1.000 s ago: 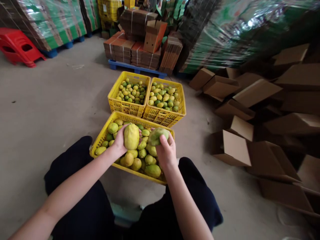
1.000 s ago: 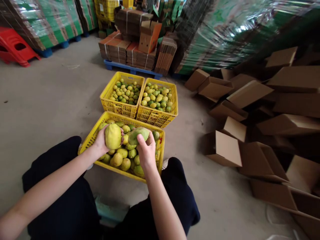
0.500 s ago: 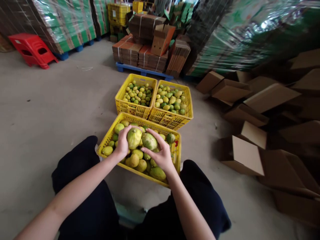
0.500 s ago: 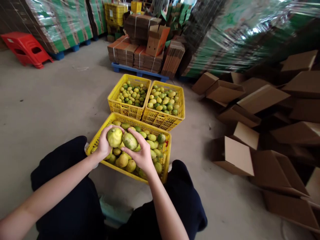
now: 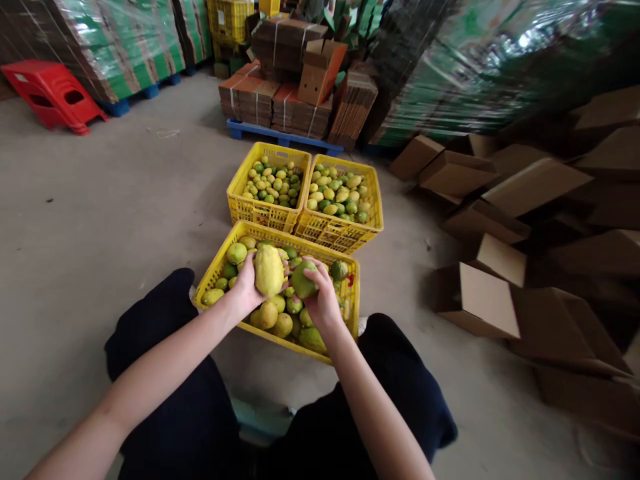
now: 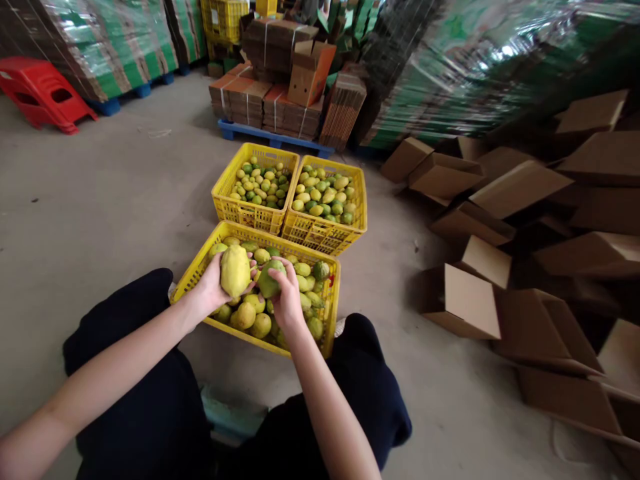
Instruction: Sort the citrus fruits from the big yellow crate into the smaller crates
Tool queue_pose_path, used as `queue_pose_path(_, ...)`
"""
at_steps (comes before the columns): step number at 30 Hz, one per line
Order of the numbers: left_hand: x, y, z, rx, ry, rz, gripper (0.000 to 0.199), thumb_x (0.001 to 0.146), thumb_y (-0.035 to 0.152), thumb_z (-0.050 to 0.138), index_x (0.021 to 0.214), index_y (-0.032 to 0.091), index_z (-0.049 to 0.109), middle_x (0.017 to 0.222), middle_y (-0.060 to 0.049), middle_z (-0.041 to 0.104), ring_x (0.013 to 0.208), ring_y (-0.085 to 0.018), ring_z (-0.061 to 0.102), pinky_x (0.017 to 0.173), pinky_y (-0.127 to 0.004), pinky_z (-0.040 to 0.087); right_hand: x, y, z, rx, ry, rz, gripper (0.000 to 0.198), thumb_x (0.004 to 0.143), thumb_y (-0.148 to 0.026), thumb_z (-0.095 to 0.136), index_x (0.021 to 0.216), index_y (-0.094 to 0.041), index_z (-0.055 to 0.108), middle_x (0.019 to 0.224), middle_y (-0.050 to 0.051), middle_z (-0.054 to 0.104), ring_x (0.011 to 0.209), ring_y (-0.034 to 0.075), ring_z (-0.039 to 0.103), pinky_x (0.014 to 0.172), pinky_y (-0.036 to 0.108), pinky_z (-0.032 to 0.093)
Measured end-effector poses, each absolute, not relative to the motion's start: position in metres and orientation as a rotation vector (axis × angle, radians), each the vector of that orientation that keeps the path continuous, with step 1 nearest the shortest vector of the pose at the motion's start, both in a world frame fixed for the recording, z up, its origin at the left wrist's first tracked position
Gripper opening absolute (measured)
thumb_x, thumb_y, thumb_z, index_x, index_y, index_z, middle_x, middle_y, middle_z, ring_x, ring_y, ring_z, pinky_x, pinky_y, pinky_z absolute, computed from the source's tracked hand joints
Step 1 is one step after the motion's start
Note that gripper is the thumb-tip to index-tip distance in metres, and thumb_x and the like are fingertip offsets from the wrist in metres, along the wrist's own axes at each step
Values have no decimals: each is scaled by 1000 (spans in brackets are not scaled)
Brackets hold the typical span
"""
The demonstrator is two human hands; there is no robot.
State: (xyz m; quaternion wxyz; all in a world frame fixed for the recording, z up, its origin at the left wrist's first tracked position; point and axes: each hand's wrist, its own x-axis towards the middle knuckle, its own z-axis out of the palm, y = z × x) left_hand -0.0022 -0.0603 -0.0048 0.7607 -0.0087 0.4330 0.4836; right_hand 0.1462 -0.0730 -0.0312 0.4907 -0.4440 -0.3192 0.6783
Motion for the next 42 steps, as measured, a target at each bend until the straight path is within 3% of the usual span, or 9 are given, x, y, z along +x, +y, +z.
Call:
queue_pose_path(3, -7, -58, -8, -111, 896, 978, 46, 94, 48, 41, 113, 12, 63, 76, -8, 70, 63, -22, 69, 49, -31, 56, 151, -62, -42, -1003, -466, 1880, 25, 76, -38, 62, 94, -23, 57, 78, 2, 66, 58, 18, 61, 37, 25, 40)
queue_pose_path(7, -11, -56, -5, -140, 835, 880, 47, 94, 48, 44, 114, 9, 62, 69, -8, 68, 53, -19, 65, 37, -23, 50, 153, -57, -52, -860, -461, 2000, 28, 76, -46, 64, 89, -23, 57, 75, 3, 64, 56, 15, 57, 35, 24, 39)
queue_pose_path(13, -8, -56, -6, -157, 848, 739, 56, 96, 51, 39, 121, 5, 59, 68, -11, 69, 53, -19, 65, 39, -24, 52, 152, -57, -51, -907, -327, 2044, 25, 75, -45, 64, 84, -22, 59, 71, 3, 63, 56, 15, 56, 35, 23, 38)
queue_pose_path(18, -7, -57, -14, -132, 806, 754, 56, 97, 50, 42, 123, 3, 59, 76, -14, 71, 62, -21, 69, 50, -26, 58, 152, -57, -52, -968, -231, 1987, 21, 77, -42, 64, 80, -22, 59, 70, 4, 64, 58, 17, 58, 41, 25, 43)
queue_pose_path(23, -6, -59, -12, -73, 829, 828, 55, 94, 52, 42, 121, 9, 62, 78, -13, 71, 66, -23, 70, 50, -30, 56, 153, -55, -49, -1003, -320, 1925, 18, 76, -37, 66, 84, -23, 60, 80, 4, 69, 67, 19, 64, 53, 31, 53)
queue_pose_path(26, -2, -62, -3, 36, 851, 956, 57, 93, 56, 38, 116, 12, 67, 84, -13, 73, 78, -28, 72, 61, -38, 58, 151, -56, -41, -970, -488, 1799, 26, 70, -29, 73, 93, -25, 61, 91, 0, 70, 77, 19, 67, 68, 33, 57)
queue_pose_path(32, 0, -69, 4, 471, 833, 1190, 39, 90, 44, 46, 86, 17, 74, 75, -9, 74, 90, -28, 71, 73, -33, 55, 151, -68, -21, -879, -1126, 1356, 44, 67, -21, 81, 105, -30, 61, 114, -1, 66, 102, 20, 65, 99, 38, 51)
queue_pose_path(37, -4, -73, 3, 791, 886, 1285, 35, 84, 36, 48, 62, 20, 70, 70, -9, 73, 98, -28, 69, 74, -30, 51, 156, -73, -14, -750, -1306, 1326, 47, 69, -21, 82, 108, -30, 58, 112, 0, 63, 102, 21, 63, 99, 40, 50)
queue_pose_path(42, -4, -69, 0, 567, 841, 1313, 30, 82, 32, 51, 60, 18, 66, 62, -7, 68, 88, -27, 69, 72, -31, 52, 152, -71, -17, -911, -1338, 1212, 43, 74, -32, 80, 109, -32, 55, 112, 1, 62, 108, 22, 60, 104, 42, 46)
